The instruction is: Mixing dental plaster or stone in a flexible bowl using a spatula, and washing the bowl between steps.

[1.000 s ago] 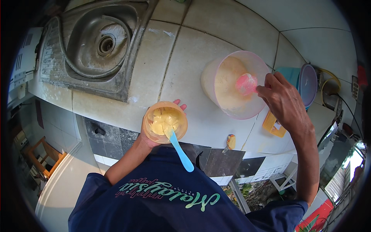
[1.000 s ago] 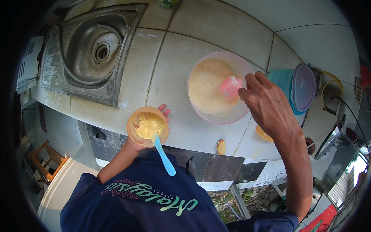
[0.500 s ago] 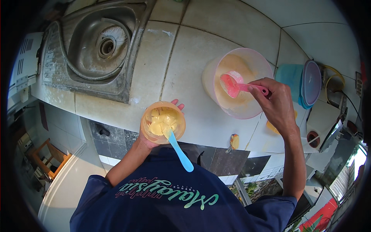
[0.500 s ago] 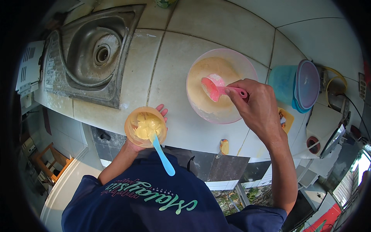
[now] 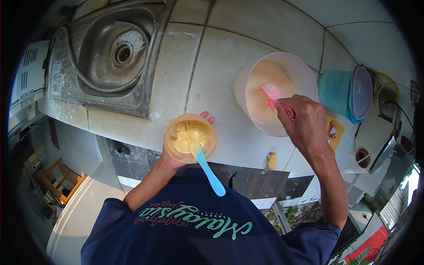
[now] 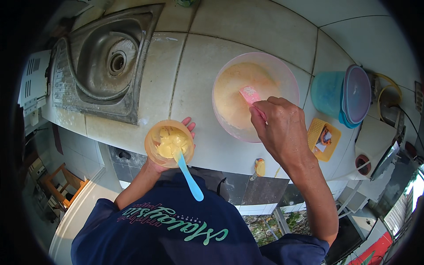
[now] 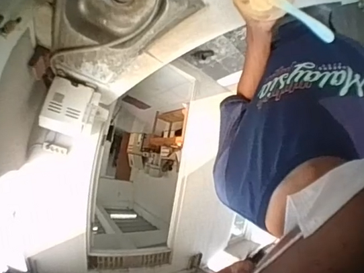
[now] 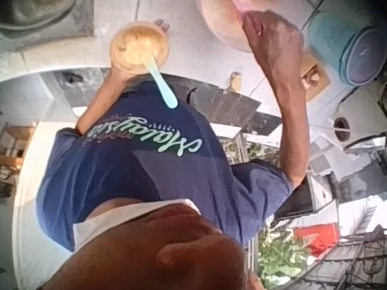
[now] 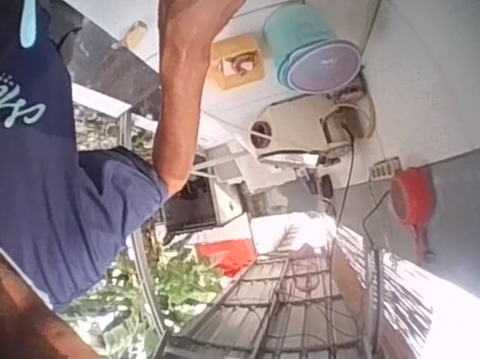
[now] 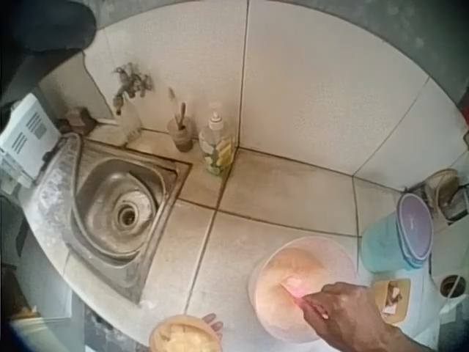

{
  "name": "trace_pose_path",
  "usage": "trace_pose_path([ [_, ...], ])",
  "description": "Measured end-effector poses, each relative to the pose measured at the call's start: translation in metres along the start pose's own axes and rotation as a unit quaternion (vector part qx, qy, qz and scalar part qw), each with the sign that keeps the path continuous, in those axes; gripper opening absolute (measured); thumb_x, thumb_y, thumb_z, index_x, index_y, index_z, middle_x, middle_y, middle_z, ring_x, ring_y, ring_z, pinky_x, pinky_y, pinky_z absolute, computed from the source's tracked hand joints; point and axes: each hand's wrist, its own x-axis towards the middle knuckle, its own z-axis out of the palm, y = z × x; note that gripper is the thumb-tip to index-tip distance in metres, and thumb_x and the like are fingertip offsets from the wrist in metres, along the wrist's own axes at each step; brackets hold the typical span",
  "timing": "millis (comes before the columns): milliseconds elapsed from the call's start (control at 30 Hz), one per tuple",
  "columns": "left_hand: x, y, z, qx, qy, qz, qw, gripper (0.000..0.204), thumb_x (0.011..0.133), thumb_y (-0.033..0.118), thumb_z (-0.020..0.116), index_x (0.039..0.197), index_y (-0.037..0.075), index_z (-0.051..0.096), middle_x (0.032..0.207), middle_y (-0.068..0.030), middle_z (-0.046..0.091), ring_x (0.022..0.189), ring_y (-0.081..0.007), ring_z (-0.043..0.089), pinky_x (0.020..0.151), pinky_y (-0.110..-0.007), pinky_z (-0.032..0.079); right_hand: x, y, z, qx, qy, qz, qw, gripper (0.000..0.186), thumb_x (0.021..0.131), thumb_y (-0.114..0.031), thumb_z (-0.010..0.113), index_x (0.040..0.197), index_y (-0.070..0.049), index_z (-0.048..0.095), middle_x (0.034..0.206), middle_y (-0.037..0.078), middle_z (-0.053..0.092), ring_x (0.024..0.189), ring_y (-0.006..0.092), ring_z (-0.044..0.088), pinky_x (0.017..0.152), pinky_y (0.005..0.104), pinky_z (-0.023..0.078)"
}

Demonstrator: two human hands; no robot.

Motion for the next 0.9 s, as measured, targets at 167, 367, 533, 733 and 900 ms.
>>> trace_pose_path([
  [167, 0.003, -0.002, 0.002, -0.04, -0.028, 0.011, 0.999, 0.068, 0.097, 0.046, 0.04, 0.147, 0.003, 0.024, 0.148, -0.0214, 0.032, 0.133, -0.0312, 0.04, 0.109, -0.046, 0.038, 0.002, -0.008, 0.009, 0.081, -0.039, -0.004, 0.996, 0.013, 0.083, -0.01, 0.064, 0.084, 0.0, 0.072, 0.071, 0.016, 0.064, 0.066, 0.0312, 0.062, 0.062, 0.0398, 0.05],
  [367, 0.005, -0.003, 0.019, -0.032, 0.033, 0.047, 0.998, 0.061, 0.096, 0.045, 0.041, 0.139, 0.003, 0.04, 0.139, -0.0175, 0.046, 0.128, -0.0309, 0.045, 0.106, -0.047, 0.041, -0.007, -0.01, 0.001, 0.153, 0.013, 0.039, 0.987, 0.016, 0.083, -0.013, 0.066, 0.087, 0.001, 0.073, 0.069, 0.015, 0.065, 0.059, 0.0251, 0.061, 0.057, 0.0342, 0.048],
  [533, 0.002, 0.002, 0.019, 0.008, 0.033, 0.078, 0.996, 0.052, 0.094, 0.042, 0.041, 0.131, 0.007, 0.049, 0.13, -0.0147, 0.054, 0.119, -0.032, 0.053, 0.102, -0.05, 0.044, -0.029, -0.003, -0.013, 0.211, 0.124, 0.108, 0.964, 0.019, 0.087, -0.016, 0.068, 0.093, 0.0, 0.073, 0.069, 0.011, 0.064, 0.057, 0.0138, 0.054, 0.053, 0.0263, 0.043],
  [733, 0.01, 0.01, 0.051, 0.017, 0.033, 0.084, 0.996, 0.049, 0.095, 0.04, 0.042, 0.131, 0.008, 0.05, 0.129, -0.0148, 0.055, 0.117, -0.0338, 0.055, 0.1, -0.052, 0.044, -0.061, 0.002, -0.006, 0.157, 0.24, 0.105, 0.952, 0.019, 0.088, -0.016, 0.068, 0.096, 0.001, 0.072, 0.066, 0.005, 0.059, 0.058, 0.0092, 0.051, 0.053, 0.0242, 0.04],
  [900, 0.012, 0.01, 0.082, 0.048, 0.037, 0.086, 0.994, 0.05, 0.092, 0.039, 0.04, 0.131, 0.009, 0.05, 0.129, -0.0149, 0.055, 0.117, -0.034, 0.055, 0.1, -0.053, 0.044, -0.08, -0.001, -0.002, 0.312, 0.283, 0.158, 0.893, 0.022, 0.09, -0.017, 0.067, 0.1, 0.002, 0.071, 0.065, 0.0, 0.057, 0.059, 0.0064, 0.047, 0.053, 0.0228, 0.037],
])
